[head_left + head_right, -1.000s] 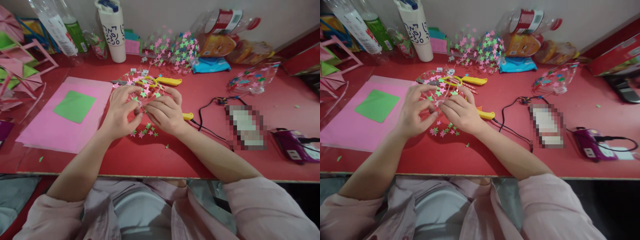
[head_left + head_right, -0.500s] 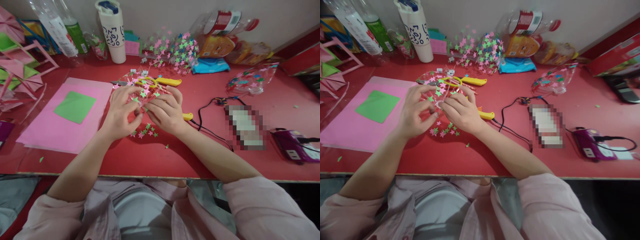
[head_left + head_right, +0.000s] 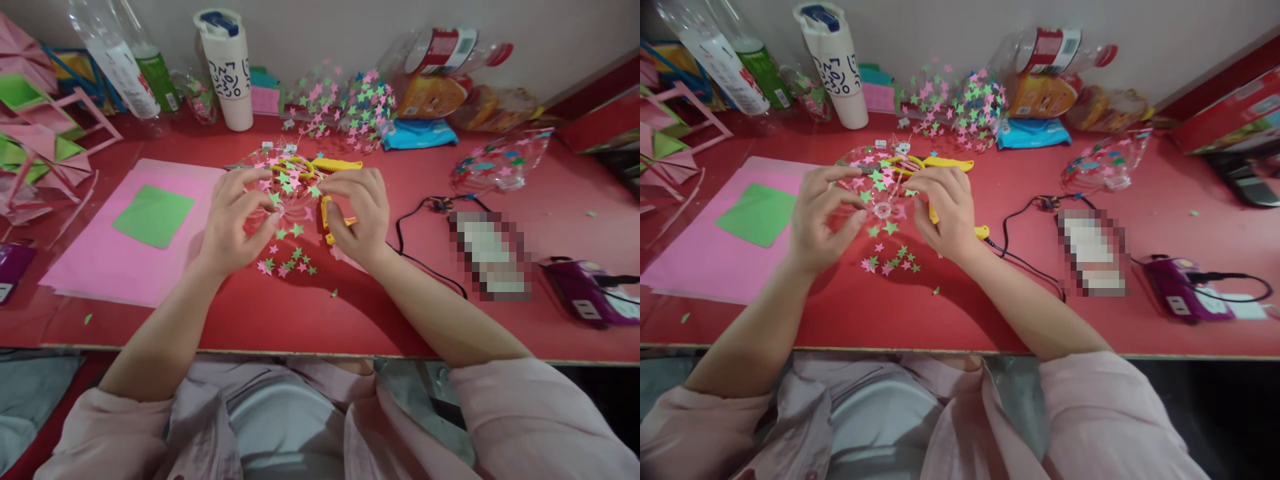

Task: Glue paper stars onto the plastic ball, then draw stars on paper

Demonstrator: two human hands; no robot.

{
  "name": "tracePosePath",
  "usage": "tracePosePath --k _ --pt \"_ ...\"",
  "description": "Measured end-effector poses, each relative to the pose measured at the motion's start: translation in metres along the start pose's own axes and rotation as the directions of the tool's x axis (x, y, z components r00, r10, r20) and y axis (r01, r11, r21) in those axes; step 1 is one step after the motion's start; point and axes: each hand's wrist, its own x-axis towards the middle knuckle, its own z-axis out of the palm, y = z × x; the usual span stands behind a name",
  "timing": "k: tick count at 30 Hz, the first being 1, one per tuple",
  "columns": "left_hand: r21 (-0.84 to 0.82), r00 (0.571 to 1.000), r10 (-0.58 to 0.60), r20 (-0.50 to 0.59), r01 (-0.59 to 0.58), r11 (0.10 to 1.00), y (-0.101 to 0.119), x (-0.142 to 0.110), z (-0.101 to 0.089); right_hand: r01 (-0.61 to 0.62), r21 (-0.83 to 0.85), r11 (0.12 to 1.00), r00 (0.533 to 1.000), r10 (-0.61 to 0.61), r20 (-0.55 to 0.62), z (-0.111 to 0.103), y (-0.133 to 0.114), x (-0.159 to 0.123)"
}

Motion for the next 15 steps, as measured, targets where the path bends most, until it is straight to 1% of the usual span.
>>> tracePosePath --k 2,4,7,10,11,13,15 --pt "-0.017 0.999 -0.039 -0.024 0.038 0.999 -0.001 0.000 0.000 -0.121 -0.009 0.993 0.992 0.122 0.023 -0.002 0.001 0.002" --pt "-0.034 0.995 -0.088 -0.048 0.086 0.996 -0.002 0.000 -0.001 -0.208 -0.038 0.977 0.977 0.210 0.044 -0.003 0.002 0.004" --pt "-0.050 0.980 -0.154 -0.125 0.149 0.988 -0.007 -0.001 -0.002 -0.272 -0.015 0.962 0.960 0.272 0.062 -0.003 0.006 0.006" --pt "-0.074 0.950 -0.228 -0.212 0.217 0.973 -0.021 -0.003 -0.001 -0.337 0.043 0.940 0.938 0.332 0.098 0.002 0.016 0.003" --pt "-0.103 0.939 -0.277 -0.205 0.261 0.960 -0.028 -0.004 0.001 -0.368 0.057 0.928 0.925 0.360 0.121 0.004 0.020 0.001" --pt "-0.192 0.901 -0.390 -0.191 0.355 0.915 -0.042 -0.007 0.005 -0.429 0.094 0.899 0.894 0.407 0.188 0.009 0.026 -0.003" --pt "-0.308 0.869 -0.481 -0.113 0.430 0.849 -0.053 -0.009 0.009 -0.473 0.132 0.871 0.863 0.427 0.268 0.012 0.029 -0.005"
